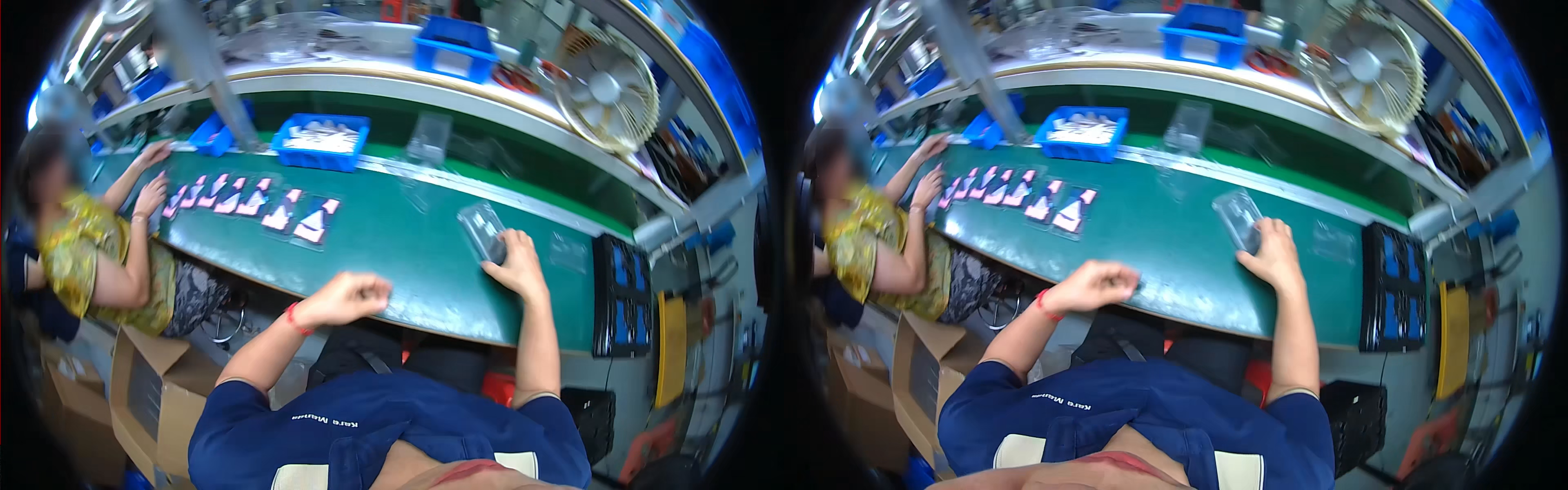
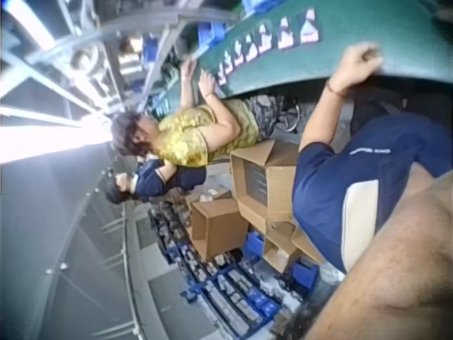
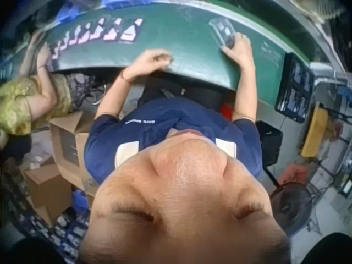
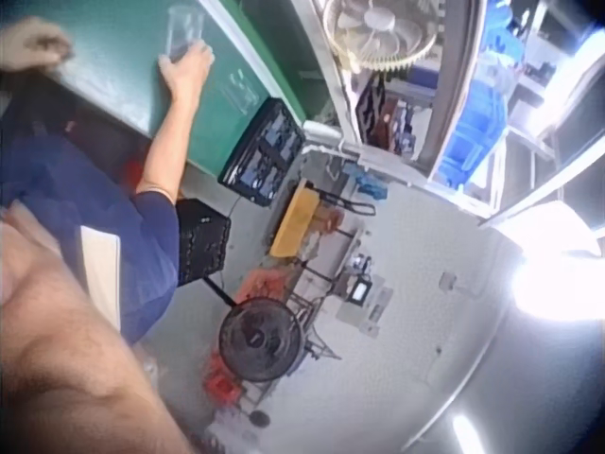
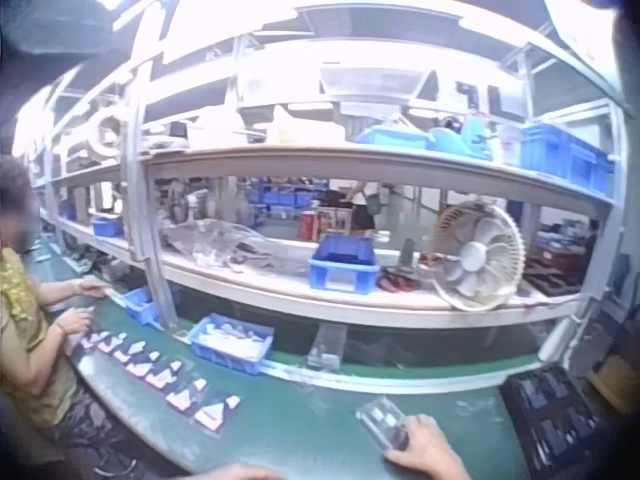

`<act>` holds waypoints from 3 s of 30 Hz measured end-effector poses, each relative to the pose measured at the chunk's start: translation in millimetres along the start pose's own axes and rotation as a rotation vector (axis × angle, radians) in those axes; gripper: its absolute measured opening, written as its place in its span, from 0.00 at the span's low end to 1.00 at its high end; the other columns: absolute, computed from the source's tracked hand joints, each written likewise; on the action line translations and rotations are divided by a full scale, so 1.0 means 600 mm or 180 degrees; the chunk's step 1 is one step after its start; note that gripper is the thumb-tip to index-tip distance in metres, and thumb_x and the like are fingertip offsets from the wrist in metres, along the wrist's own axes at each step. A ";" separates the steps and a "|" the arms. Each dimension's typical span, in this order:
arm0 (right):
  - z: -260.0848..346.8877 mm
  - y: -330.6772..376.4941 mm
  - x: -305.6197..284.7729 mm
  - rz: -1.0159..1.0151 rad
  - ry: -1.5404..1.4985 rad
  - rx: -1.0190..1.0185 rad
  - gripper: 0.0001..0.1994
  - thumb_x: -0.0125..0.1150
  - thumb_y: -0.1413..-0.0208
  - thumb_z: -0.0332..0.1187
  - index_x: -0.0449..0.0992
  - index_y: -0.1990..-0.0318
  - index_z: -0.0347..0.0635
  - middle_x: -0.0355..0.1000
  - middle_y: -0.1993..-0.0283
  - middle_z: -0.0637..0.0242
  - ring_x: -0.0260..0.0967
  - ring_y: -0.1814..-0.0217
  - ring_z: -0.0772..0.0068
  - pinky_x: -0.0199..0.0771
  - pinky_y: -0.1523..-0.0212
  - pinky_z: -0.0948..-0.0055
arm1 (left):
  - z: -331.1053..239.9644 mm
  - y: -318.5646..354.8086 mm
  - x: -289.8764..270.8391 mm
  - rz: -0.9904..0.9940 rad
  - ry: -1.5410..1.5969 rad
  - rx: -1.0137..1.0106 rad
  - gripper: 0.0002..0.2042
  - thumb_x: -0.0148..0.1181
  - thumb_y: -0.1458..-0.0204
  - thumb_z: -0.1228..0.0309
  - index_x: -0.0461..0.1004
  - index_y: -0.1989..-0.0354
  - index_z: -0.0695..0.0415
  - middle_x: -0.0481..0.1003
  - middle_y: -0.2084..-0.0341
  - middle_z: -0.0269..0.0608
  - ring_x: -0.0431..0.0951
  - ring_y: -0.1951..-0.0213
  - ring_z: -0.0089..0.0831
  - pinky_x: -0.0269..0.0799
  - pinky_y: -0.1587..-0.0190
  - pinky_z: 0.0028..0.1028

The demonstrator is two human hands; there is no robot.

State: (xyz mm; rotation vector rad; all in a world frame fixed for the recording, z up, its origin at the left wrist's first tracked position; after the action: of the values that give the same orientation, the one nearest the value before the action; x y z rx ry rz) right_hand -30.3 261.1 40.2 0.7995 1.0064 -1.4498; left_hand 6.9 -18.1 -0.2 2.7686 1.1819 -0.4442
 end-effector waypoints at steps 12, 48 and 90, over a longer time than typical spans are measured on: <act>0.077 0.077 0.025 -0.0694 -0.0807 0.0114 0.27 0.68 0.60 0.47 0.69 0.56 0.39 0.68 0.60 0.50 0.67 0.56 0.49 0.69 0.55 0.59 | 0.061 -0.228 0.082 -0.0528 0.2420 -0.0635 0.07 0.58 0.45 0.71 0.67 0.65 0.59 0.71 0.77 0.36 0.73 0.77 0.23 0.70 0.77 0.20; -0.109 0.160 -0.065 -0.1919 -0.2348 0.1015 0.04 0.57 0.43 0.27 0.72 0.66 0.36 0.67 0.74 0.75 0.60 0.74 0.88 0.61 0.75 0.86 | -0.048 -0.291 0.231 -0.0535 0.2674 -0.0238 0.06 0.54 0.43 0.72 0.72 0.65 0.62 0.71 0.74 0.35 0.71 0.76 0.18 0.68 0.82 0.18; 0.062 0.020 0.050 -0.1173 -0.2648 0.0107 0.14 0.64 0.53 0.33 0.72 0.59 0.38 0.63 0.49 0.57 0.65 0.57 0.69 0.71 0.65 0.75 | 0.055 -0.160 0.002 -0.1745 0.1581 -0.0809 0.08 0.61 0.49 0.73 0.69 0.66 0.62 0.70 0.81 0.31 0.67 0.84 0.13 0.58 0.86 0.16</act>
State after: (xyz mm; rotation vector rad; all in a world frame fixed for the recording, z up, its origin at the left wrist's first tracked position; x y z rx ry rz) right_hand -20.0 215.2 26.2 -0.0218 0.4882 -1.8775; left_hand -68.8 42.9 -30.0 2.3675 1.9521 0.3712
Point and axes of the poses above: each hand's wrist, its own y-axis away from the middle knuckle, its own x-axis out of the palm, z = x × y, the point moved 10 cm from there along -y, towards the middle knuckle
